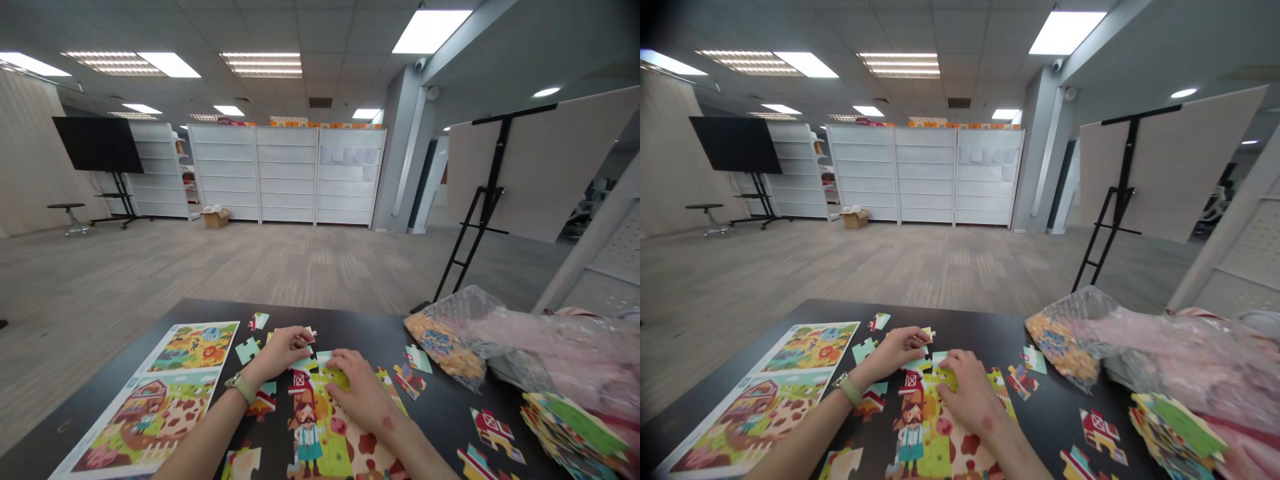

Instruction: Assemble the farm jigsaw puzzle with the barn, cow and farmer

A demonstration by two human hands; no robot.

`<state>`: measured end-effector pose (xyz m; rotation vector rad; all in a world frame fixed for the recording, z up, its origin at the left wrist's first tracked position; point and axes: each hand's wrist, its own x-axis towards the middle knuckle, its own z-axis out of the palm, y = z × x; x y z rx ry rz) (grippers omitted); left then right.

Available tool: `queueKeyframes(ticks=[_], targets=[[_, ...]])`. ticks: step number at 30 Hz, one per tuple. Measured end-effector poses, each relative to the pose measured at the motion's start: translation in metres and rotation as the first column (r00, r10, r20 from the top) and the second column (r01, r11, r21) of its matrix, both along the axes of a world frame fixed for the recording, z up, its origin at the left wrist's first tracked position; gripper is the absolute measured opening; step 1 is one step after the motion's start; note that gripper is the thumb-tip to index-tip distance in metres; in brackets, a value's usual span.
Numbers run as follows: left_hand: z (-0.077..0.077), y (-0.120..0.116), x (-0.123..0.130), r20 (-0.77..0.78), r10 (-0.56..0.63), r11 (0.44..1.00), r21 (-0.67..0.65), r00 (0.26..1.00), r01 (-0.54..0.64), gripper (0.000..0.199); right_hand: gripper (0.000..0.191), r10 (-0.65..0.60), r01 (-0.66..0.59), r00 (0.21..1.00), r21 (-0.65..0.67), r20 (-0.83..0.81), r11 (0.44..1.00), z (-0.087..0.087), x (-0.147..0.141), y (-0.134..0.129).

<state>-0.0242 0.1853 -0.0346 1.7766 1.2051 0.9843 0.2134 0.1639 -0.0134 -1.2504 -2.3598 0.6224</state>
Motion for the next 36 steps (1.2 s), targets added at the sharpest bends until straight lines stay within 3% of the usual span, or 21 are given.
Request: queueKeyframes(ticks=[10, 18, 24, 36], targets=[[-0.001, 0.004, 0.002, -0.213, -0.032, 0.995, 0.089, 0.977, 0.052, 0.021, 0.031, 0.005, -0.005, 1.000, 0.006, -0.003, 1.000, 0.000, 0.000, 0.001], [0.005, 0.005, 0.000, -0.230, -0.060, 0.989, 0.121, 0.971, 0.089, 0.023, 0.032, -0.005, 0.005, 1.000, 0.002, -0.003, 1.000, 0.000, 0.000, 0.001], [0.012, 0.002, -0.004, -0.213, -0.036, 0.986, 0.149, 0.976, 0.069, 0.009, 0.032, -0.003, 0.003, 1.000, -0.004, -0.009, 1.000, 0.000, 0.000, 0.000], [0.020, -0.012, -0.003, -0.346, -0.060, 0.977, 0.171, 0.936, 0.126, 0.021, 0.034, -0.008, 0.008, 0.999, -0.007, -0.044, 1.000, -0.002, 0.002, -0.001]])
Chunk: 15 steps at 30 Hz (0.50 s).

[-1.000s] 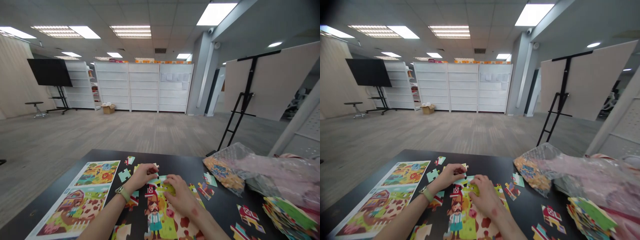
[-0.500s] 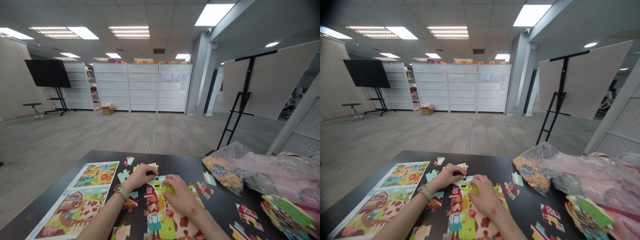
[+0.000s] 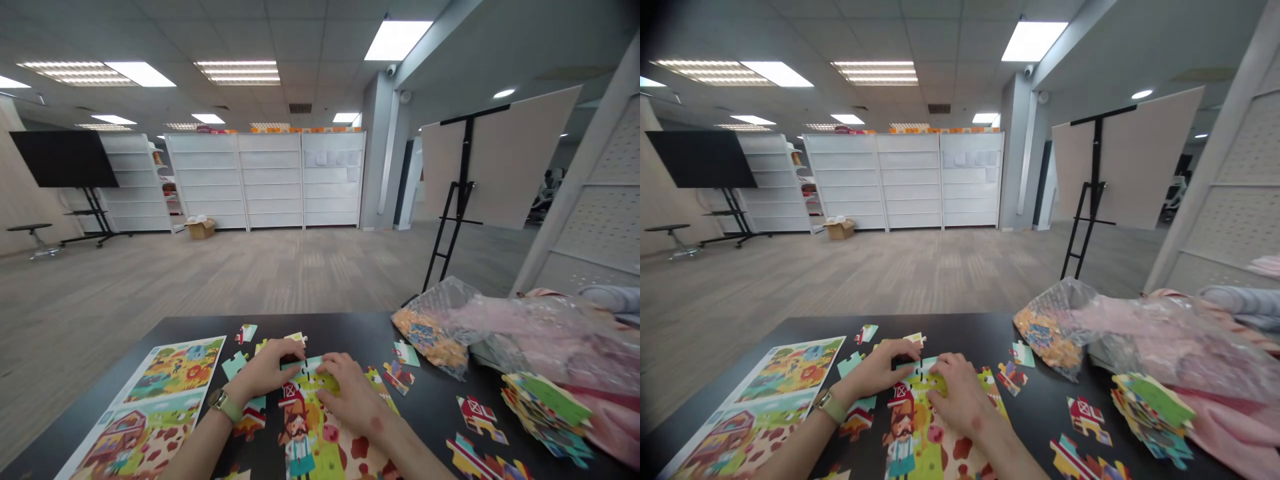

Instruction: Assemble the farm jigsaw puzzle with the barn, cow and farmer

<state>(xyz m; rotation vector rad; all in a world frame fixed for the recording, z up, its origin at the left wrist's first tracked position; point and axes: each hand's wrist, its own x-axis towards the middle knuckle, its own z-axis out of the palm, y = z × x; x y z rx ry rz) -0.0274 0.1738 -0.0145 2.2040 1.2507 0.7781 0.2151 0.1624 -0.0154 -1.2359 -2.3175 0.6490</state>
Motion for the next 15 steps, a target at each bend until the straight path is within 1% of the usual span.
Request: queueKeyframes(ticks=[3, 8, 12, 15], targets=[[0.004, -0.008, -0.005, -0.055, -0.014, 1.000, -0.026, 0.998, 0.013, 0.032, 0.032, -0.007, 0.007, 1.000, 0.005, -0.009, 1.000, -0.001, 0.000, 0.000], [0.006, -0.014, -0.003, -0.116, 0.006, 0.999, -0.042, 0.993, -0.011, 0.027, 0.032, -0.003, 0.003, 1.000, 0.000, -0.018, 1.000, -0.003, 0.000, 0.000], [0.008, -0.014, 0.002, -0.143, 0.011, 0.999, -0.048, 0.990, -0.018, 0.025, 0.033, -0.006, 0.006, 1.000, -0.004, -0.023, 1.000, -0.002, 0.001, -0.001], [0.007, -0.014, 0.006, -0.151, 0.010, 0.999, -0.051, 0.989, -0.017, 0.019, 0.032, -0.011, 0.010, 1.000, -0.006, -0.023, 1.000, -0.002, 0.001, -0.001]])
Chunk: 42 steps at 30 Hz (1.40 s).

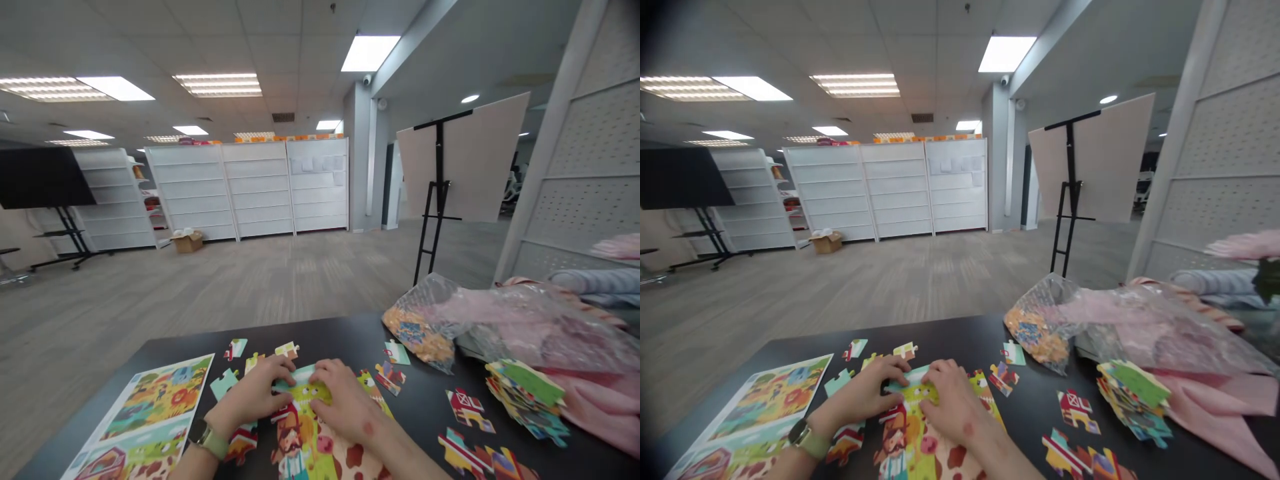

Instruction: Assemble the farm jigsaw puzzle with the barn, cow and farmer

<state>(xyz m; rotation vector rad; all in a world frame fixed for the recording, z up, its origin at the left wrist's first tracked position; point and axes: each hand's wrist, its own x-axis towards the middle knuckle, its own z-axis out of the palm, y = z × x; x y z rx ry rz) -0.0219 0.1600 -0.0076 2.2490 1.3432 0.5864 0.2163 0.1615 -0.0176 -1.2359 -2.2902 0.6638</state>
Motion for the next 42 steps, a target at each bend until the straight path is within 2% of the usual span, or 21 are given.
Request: queueKeyframes(ticks=[4, 6, 8, 11, 13, 15, 17, 19, 23, 26, 30, 37, 42], targets=[[0.000, 0.001, 0.003, 0.015, -0.004, 1.000, 0.012, 1.000, 0.004, 0.012, 0.031, -0.007, 0.007, 1.000, 0.000, 0.011, 1.000, 0.001, -0.001, 0.000], [0.005, 0.004, -0.005, 0.037, 0.020, 0.999, 0.038, 0.999, -0.021, 0.013, 0.032, -0.010, 0.010, 1.000, 0.002, 0.024, 1.000, 0.002, -0.001, 0.000], [0.014, 0.007, -0.022, 0.061, 0.098, 0.992, 0.073, 0.993, -0.102, 0.019, 0.033, -0.018, 0.018, 0.999, 0.005, 0.044, 1.000, 0.004, -0.001, 0.000], [0.030, 0.009, -0.059, 0.056, 0.277, 0.956, 0.084, 0.959, -0.281, 0.034, 0.037, -0.050, 0.050, 0.996, 0.005, 0.080, 0.999, 0.006, 0.002, 0.000], [0.035, 0.003, -0.079, -0.009, 0.331, 0.944, 0.010, 0.944, -0.331, 0.031, 0.040, -0.071, 0.071, 0.992, 0.002, 0.107, 0.997, 0.008, 0.005, 0.001], [0.036, -0.006, -0.088, -0.113, 0.307, 0.938, -0.130, 0.945, -0.320, 0.032, 0.041, -0.077, 0.079, 0.988, -0.006, 0.130, 0.997, 0.008, 0.007, 0.002], [0.033, -0.016, -0.085, -0.218, 0.267, 0.911, -0.261, 0.939, -0.320, 0.044, 0.042, -0.077, 0.080, 0.986, -0.011, 0.147, 0.997, 0.008, 0.009, 0.004], [0.031, -0.024, -0.074, -0.302, 0.257, 0.880, -0.319, 0.918, -0.351, 0.053, 0.043, -0.073, 0.076, 0.984, -0.011, 0.164, 0.997, 0.009, 0.009, 0.005], [0.031, -0.032, -0.048, -0.400, 0.265, 0.859, -0.315, 0.877, -0.403, 0.058, 0.043, -0.062, 0.067, 0.979, -0.019, 0.194, 0.998, 0.011, 0.008, 0.006], [0.031, -0.032, -0.039, -0.419, 0.268, 0.861, -0.300, 0.867, -0.411, 0.054, 0.042, -0.061, 0.065, 0.981, -0.017, 0.182, 0.998, 0.012, 0.008, 0.006], [0.028, -0.026, -0.039, -0.368, 0.246, 0.886, -0.290, 0.897, -0.362, 0.053, 0.043, -0.065, 0.070, 0.986, -0.024, 0.155, 0.997, 0.009, 0.009, 0.007], [0.013, -0.004, -0.038, -0.130, 0.216, 0.955, -0.177, 0.968, -0.237, 0.050, 0.041, -0.067, 0.072, 0.986, -0.026, 0.151, 0.997, 0.011, 0.008, 0.006], [0.009, -0.001, -0.032, -0.058, 0.151, 0.979, -0.126, 0.987, -0.157, 0.044, 0.040, -0.064, 0.069, 0.988, -0.025, 0.142, 0.997, 0.013, 0.008, 0.004]])
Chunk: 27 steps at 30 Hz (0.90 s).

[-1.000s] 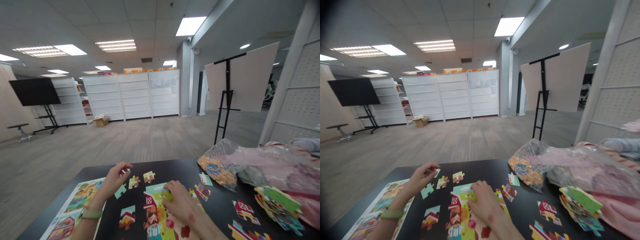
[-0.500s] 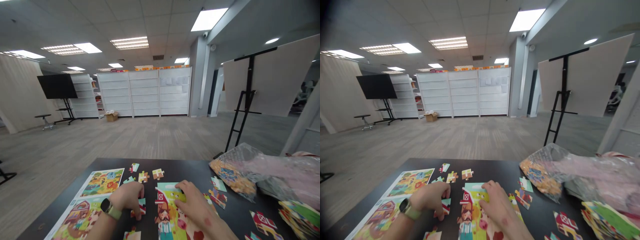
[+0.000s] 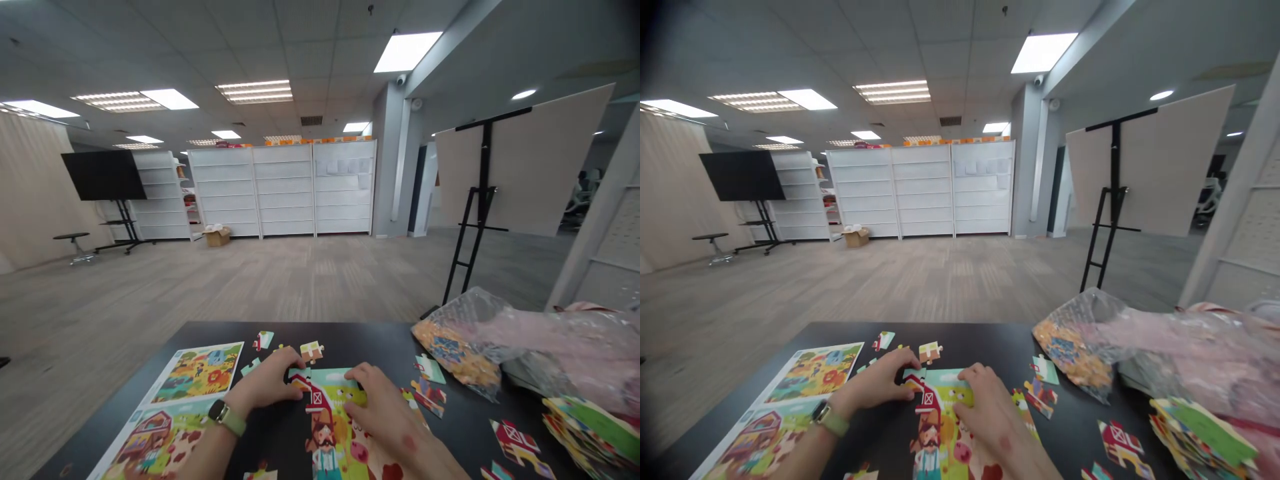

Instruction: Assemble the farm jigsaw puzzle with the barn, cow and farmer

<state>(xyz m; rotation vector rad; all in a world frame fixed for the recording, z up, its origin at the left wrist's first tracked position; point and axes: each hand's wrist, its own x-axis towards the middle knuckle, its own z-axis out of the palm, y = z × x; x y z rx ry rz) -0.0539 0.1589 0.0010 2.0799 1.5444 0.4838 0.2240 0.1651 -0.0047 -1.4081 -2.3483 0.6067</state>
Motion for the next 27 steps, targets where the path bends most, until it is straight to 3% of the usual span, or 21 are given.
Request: queueKeyframes(ticks=[17, 21, 23, 27], targets=[[-0.009, 0.003, -0.001, 0.046, -0.092, 0.995, 0.050, 0.995, 0.090, 0.040, 0.040, 0.002, -0.001, 0.999, 0.026, -0.033, 1.000, -0.010, 0.001, 0.002], [-0.005, 0.004, -0.004, 0.069, -0.089, 0.992, 0.099, 0.994, 0.082, 0.035, 0.040, 0.007, -0.006, 1.000, 0.017, -0.031, 1.000, -0.008, 0.000, 0.002], [0.000, 0.007, -0.012, 0.094, -0.038, 0.986, 0.165, 0.995, 0.022, 0.030, 0.039, 0.008, -0.008, 1.000, 0.012, -0.023, 1.000, -0.006, 0.000, 0.001], [0.005, 0.014, -0.037, 0.103, 0.179, 0.941, 0.271, 0.978, -0.201, 0.032, 0.041, 0.013, -0.013, 1.000, -0.002, -0.010, 1.000, -0.005, 0.000, 0.002]])
